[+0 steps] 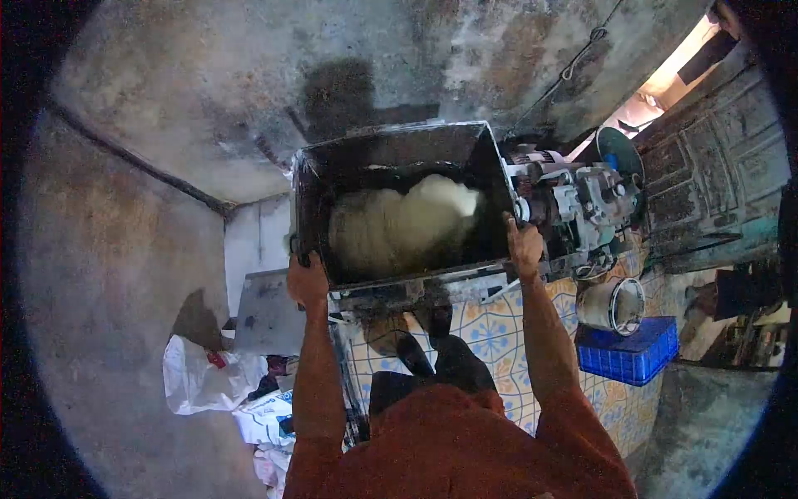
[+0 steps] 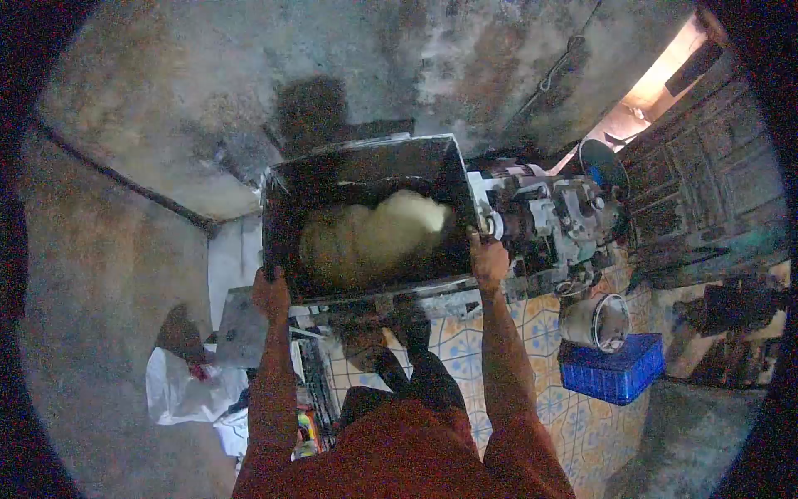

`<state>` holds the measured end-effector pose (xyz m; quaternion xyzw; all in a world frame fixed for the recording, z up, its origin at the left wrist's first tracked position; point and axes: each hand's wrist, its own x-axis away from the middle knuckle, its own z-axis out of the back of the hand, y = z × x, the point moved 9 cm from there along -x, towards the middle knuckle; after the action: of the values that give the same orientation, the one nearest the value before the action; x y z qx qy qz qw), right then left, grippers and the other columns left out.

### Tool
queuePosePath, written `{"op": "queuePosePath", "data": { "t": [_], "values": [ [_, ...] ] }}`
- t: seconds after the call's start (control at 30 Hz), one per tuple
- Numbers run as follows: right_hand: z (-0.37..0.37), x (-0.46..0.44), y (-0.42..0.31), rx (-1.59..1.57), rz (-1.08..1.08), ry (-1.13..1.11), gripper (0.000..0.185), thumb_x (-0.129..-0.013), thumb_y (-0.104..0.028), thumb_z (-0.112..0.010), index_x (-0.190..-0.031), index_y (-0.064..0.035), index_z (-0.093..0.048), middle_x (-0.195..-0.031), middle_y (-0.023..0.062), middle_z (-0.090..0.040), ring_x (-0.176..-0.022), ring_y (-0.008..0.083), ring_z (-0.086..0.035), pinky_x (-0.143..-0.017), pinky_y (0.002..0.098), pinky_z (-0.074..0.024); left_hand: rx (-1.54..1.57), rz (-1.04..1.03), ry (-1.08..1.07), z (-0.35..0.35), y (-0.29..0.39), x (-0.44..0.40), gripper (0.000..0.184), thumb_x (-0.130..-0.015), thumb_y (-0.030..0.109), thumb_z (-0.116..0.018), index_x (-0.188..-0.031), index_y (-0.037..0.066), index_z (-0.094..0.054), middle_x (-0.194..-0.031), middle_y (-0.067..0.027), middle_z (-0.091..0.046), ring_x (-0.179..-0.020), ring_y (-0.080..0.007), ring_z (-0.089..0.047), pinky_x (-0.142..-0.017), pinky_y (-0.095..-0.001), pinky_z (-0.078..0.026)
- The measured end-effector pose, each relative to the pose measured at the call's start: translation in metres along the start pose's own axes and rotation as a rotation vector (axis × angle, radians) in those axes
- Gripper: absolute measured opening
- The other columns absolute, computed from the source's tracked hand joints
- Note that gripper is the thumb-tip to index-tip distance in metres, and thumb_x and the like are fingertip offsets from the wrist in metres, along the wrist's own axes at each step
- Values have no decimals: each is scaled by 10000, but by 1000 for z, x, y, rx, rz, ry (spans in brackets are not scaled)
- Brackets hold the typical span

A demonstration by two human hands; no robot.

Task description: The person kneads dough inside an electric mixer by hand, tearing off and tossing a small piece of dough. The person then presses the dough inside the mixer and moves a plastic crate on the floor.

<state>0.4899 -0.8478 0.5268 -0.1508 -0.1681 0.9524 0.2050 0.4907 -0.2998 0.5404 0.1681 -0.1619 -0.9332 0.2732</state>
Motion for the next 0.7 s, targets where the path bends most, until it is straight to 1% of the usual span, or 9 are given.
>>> {"op": "queuePosePath", "data": {
  "t": [0.03, 0.17, 0.23, 0.37, 0.47, 0.53, 0.57, 0.67, 0.7],
  "values": [
    [3, 0, 2, -12, -90, -10, 543, -888, -537, -552, -963, -17, -688, -650, 262, -597, -648, 448, -613, -555, 502, -479, 19, 16, -51, -2, 0, 0, 429, -841, 422, -641, -1047, 45, -624, -977, -164, -684, -839, -372, -656, -743, -468, -507],
    [15, 4, -2, -117, -157, 6, 610, -872, -584, -540, -862, 8, -690, -706, 295, -622, -719, 466, -623, -630, 514, -491, 62, -12, 2, 5, 5, 3, 410, -837, 408, -650, -1031, 47, -630, -974, -170, -683, -854, -372, -656, -745, -472, -506],
    [9, 2, 3, -112, -217, -38, 663, -865, -615, -528, -789, 27, -677, -742, 305, -624, -747, 478, -616, -673, 519, -491, 78, 76, -122, -5, -3, 0, 592, -827, 439, -647, -1229, 7, -595, -1069, -218, -663, -934, -368, -653, -827, -484, -507],
    [4, 2, 9, -75, -211, -11, 675, -854, -632, -531, -792, 24, -678, -724, 305, -618, -754, 480, -617, -667, 516, -494, 105, 107, -177, 5, 6, 4, 552, -834, 416, -651, -1199, 5, -610, -1034, -206, -673, -908, -360, -657, -798, -492, -505],
    [21, 4, -8, -133, -246, -73, 689, -848, -640, -535, -819, 33, -677, -739, 303, -625, -775, 478, -620, -678, 514, -495, 129, 60, -77, 5, 2, 2, 499, -833, 397, -654, -1161, 22, -630, -1000, -195, -680, -890, -358, -658, -766, -493, -503],
    [15, 2, -4, -56, -234, -78, 700, -847, -639, -539, -868, 48, -672, -793, 312, -634, -807, 475, -624, -699, 510, -498, 143, 106, -208, 17, 16, 4, 488, -816, 394, -666, -1155, 44, -635, -1021, -197, -677, -898, -371, -655, -758, -491, -498],
    [15, 3, -3, -56, -235, -78, 700, -847, -639, -539, -868, 48, -672, -793, 312, -634, -807, 475, -624, -699, 510, -498, 142, 106, -209, 15, 14, 4, 488, -816, 394, -666, -1155, 44, -635, -1021, -197, -677, -898, -371, -655, -758, -491, -498],
    [23, 6, -8, -136, -247, -85, 705, -846, -632, -549, -897, 61, -664, -830, 316, -639, -822, 468, -628, -710, 507, -499, 188, 90, -137, 2, 0, 3, 448, -804, 386, -672, -1117, 67, -651, -975, -176, -685, -872, -372, -653, -744, -486, -499],
    [23, 5, -9, -130, -228, -92, 684, -845, -628, -554, -910, 42, -670, -830, 314, -641, -824, 466, -629, -709, 506, -500, 165, 68, -92, 1, -1, 1, 414, -803, 380, -669, -1081, 73, -659, -934, -167, -685, -847, -371, -652, -732, -485, -498]
  ]
}}
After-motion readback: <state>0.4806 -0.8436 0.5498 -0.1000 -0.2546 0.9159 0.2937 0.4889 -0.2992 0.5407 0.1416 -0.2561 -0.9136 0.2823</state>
